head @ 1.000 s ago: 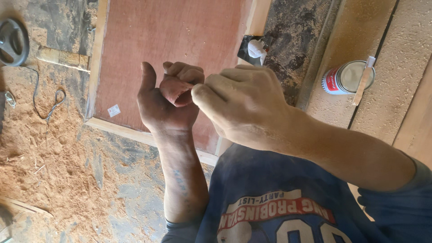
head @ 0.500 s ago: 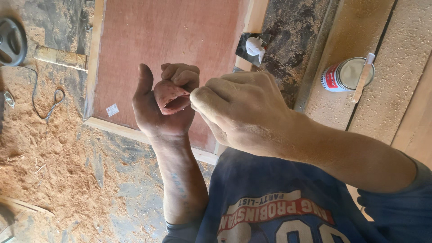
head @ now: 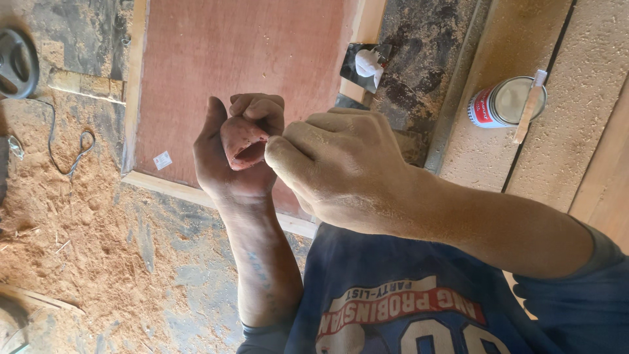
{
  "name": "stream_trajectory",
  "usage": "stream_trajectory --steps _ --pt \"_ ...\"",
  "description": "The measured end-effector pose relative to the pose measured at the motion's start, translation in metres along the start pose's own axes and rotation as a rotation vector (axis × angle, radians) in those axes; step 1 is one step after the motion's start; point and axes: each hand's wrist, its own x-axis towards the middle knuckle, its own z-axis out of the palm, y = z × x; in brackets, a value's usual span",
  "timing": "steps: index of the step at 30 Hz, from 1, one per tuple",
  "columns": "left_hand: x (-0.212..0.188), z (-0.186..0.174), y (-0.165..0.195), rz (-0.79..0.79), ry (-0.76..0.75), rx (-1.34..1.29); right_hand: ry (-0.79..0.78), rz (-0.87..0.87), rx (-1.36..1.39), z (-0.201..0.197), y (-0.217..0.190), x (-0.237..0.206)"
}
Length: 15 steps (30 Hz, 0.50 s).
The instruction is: The person squeezes red pigment from a tube onto white wood filler held on a putty knife, mixes the two into a uniform pink paste using a second scraper, then applies the mixed filler along the edge of a wooden furniture panel, spreading it with the scraper.
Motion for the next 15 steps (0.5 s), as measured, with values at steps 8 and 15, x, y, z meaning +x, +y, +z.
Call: stream_trajectory --steps 8,15 --pt "-0.008 -0.002 -0.003 0.098 0.017 0.068 0.005 0.013 0.040 0.008 -0.008 -0.005" --pt "-0.007 0.004 0.005 0.091 -0.027 0.122 0.026 0.105 0.261 0.018 -0.004 0.004"
